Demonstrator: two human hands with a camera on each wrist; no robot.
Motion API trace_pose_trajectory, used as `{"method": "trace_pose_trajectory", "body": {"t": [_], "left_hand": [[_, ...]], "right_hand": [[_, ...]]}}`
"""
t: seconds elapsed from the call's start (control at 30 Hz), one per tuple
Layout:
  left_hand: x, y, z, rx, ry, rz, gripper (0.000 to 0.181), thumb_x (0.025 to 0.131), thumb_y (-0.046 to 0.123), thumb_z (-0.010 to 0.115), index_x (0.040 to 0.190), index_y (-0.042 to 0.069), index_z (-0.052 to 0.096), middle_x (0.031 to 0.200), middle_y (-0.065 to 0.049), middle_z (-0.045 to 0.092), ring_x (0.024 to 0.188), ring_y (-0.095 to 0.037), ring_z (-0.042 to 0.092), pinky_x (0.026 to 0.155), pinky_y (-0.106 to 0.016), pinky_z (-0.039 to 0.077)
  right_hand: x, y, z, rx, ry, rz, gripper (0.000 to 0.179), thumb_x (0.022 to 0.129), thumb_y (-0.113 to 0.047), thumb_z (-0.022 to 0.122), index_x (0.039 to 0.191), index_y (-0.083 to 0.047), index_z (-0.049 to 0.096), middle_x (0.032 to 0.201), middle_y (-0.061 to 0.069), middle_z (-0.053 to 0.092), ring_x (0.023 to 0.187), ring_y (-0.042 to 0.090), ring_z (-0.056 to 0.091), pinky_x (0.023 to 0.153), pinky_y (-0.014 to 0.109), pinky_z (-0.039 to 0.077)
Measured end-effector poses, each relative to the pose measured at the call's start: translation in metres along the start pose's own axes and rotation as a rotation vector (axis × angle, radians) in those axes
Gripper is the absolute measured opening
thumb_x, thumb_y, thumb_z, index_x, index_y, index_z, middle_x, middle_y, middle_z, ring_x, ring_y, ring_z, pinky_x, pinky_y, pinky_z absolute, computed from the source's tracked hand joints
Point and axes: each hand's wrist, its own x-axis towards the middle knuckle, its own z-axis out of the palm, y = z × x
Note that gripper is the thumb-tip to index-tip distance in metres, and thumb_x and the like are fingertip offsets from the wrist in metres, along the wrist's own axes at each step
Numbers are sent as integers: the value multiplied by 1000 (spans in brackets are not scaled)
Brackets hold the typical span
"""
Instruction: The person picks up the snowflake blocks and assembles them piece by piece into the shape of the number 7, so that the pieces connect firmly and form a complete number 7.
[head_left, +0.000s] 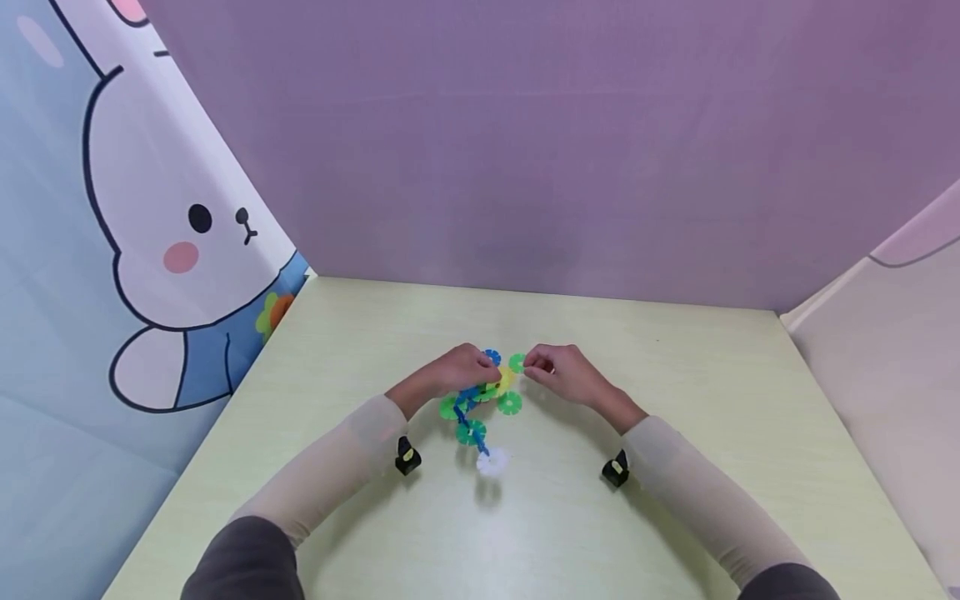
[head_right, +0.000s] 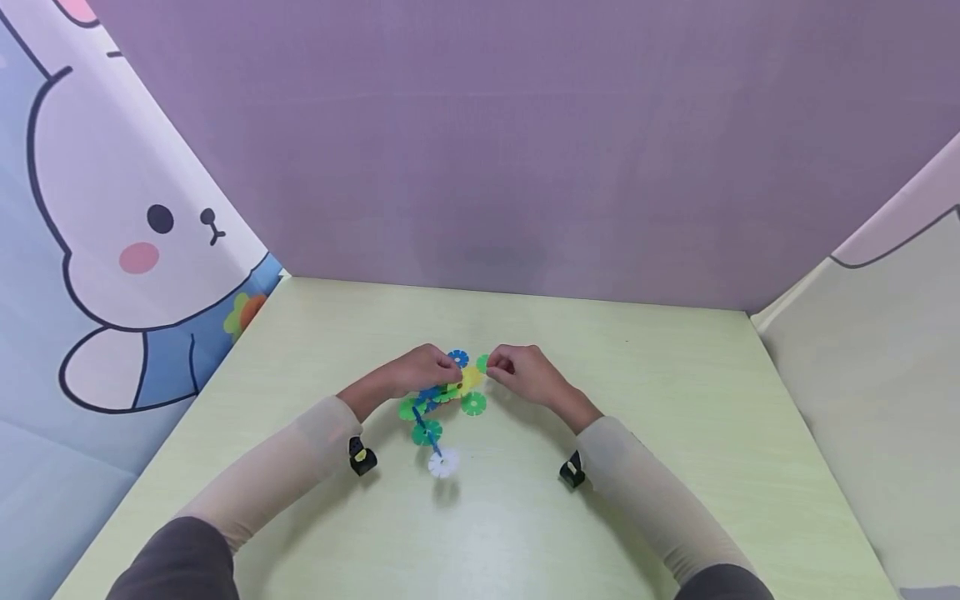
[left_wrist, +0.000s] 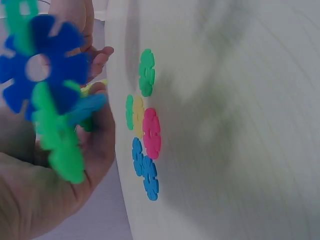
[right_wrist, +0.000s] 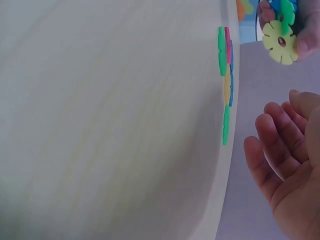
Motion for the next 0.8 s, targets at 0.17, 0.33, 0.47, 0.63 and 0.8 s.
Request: {"method": "trace_pose_trajectory", "body": {"t": [0.17,0.33,0.47,0.63,0.8], "left_hand": [[1,2,-1,46,-43,27,23,93,17,68,72,13,62,69,4,51,65,-12,46,65,-25,40],[-2,4,-1,78,-12,29,9,94,18,70,86,13,69,80,2,61,73,-13,52,70,-25,44],[-5,4,-1,109,28,52,3,93,18,71,93,15,73,85,3,66,77,-13,55,71,-25,46],[-6,2,-2,173,68,82,8,93,21,73,93,15,78,80,6,67,73,-11,54,70,-24,46],[-6,0,-4,202,76,97,14,93,23,73,100,13,81,83,7,73,76,-10,58,74,-24,49]], "right_hand": [[-1,2,-1,-8,15,-10,15,101,-20,65,108,-8,71,93,0,74,82,9,63,72,25,54],[-1,5,-1,-16,24,4,11,100,-19,65,106,-11,70,91,-1,73,81,9,63,73,25,53],[0,7,-1,-22,33,24,12,100,-18,66,106,-9,71,90,0,73,80,9,63,73,25,54],[1,9,0,-17,6,54,13,99,-17,67,107,-7,71,90,1,73,77,10,62,70,24,53],[2,10,5,-16,-71,88,10,98,-16,68,105,-10,72,88,-1,71,76,9,59,68,24,51]]}}
